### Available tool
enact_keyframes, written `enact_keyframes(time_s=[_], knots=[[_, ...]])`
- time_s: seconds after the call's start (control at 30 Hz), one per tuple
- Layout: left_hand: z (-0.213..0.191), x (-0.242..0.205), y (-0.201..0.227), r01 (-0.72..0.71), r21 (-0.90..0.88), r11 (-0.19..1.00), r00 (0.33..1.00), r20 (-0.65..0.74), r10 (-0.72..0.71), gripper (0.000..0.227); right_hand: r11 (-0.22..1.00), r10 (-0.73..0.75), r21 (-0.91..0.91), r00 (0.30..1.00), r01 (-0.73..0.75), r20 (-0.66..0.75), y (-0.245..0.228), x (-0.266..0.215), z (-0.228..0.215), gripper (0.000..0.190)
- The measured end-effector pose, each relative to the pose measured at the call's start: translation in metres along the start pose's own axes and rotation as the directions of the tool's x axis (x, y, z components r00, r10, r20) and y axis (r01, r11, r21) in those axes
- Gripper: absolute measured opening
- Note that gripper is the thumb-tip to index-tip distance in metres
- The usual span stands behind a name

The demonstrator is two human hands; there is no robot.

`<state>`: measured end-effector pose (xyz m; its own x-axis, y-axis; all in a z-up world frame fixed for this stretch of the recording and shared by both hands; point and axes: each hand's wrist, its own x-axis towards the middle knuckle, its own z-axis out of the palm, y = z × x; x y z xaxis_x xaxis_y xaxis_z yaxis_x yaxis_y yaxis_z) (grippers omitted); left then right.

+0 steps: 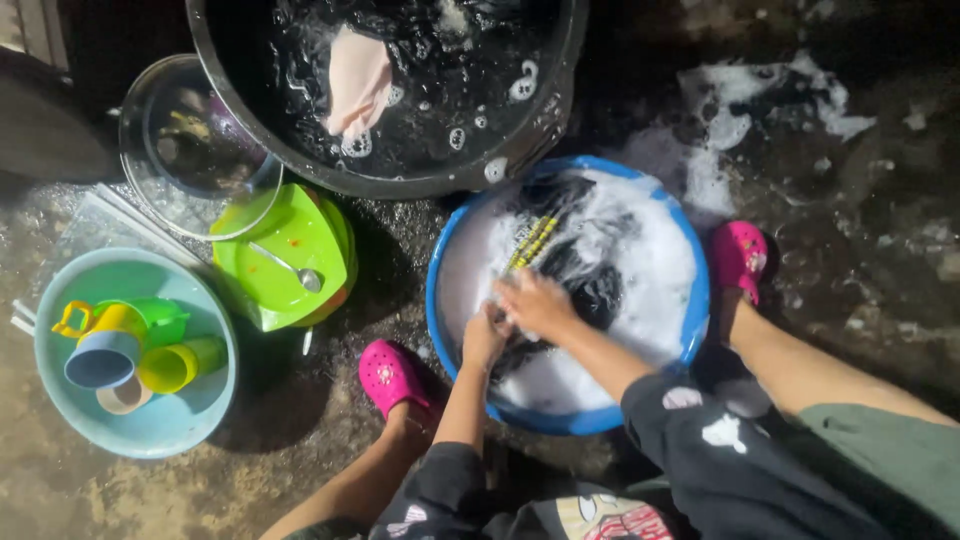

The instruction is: Hand-washing various items of clothing in a basin of soapy water.

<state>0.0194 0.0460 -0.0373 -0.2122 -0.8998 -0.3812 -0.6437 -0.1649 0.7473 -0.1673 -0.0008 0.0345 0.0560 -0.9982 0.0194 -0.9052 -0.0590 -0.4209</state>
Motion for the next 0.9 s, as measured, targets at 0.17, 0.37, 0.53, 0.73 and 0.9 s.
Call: enact_keyframes(time_s=[0.17, 0.37, 0.53, 0.73, 0.9], knots=[[-0.028, -0.04, 0.021, 0.142, 0.113, 0.983, 0.989, 0.016, -0.144, 0.038, 0.889, 0.456, -0.092, 0.881, -0.448, 0.124, 0.06, 0.0, -0.029, 0.035], [-0.019, -0.041, -0.002, 0.148, 0.002, 0.989, 0.983, 0.11, -0.147, 0.041, 0.961, 0.265, 0.066, 0.962, -0.269, 0.074, 0.0, -0.041, 0.002, 0.032], [-0.015, -0.06, 0.0, 0.086, 0.049, 0.995, 0.994, 0.062, -0.089, 0.035, 0.84, 0.543, -0.09, 0.834, -0.535, 0.104, 0.058, -0.035, -0.029, 0.039], [-0.018, -0.057, 0.014, 0.022, 0.084, 0.996, 0.996, 0.088, -0.03, 0.034, 0.871, 0.449, 0.194, 0.892, -0.451, 0.055, 0.039, -0.035, -0.002, 0.04], [-0.024, -0.058, 0.002, 0.037, 0.426, 0.904, 0.935, 0.304, -0.182, 0.038, 0.853, 0.521, 0.047, 0.846, -0.519, -0.111, 0.097, -0.033, -0.054, 0.035]])
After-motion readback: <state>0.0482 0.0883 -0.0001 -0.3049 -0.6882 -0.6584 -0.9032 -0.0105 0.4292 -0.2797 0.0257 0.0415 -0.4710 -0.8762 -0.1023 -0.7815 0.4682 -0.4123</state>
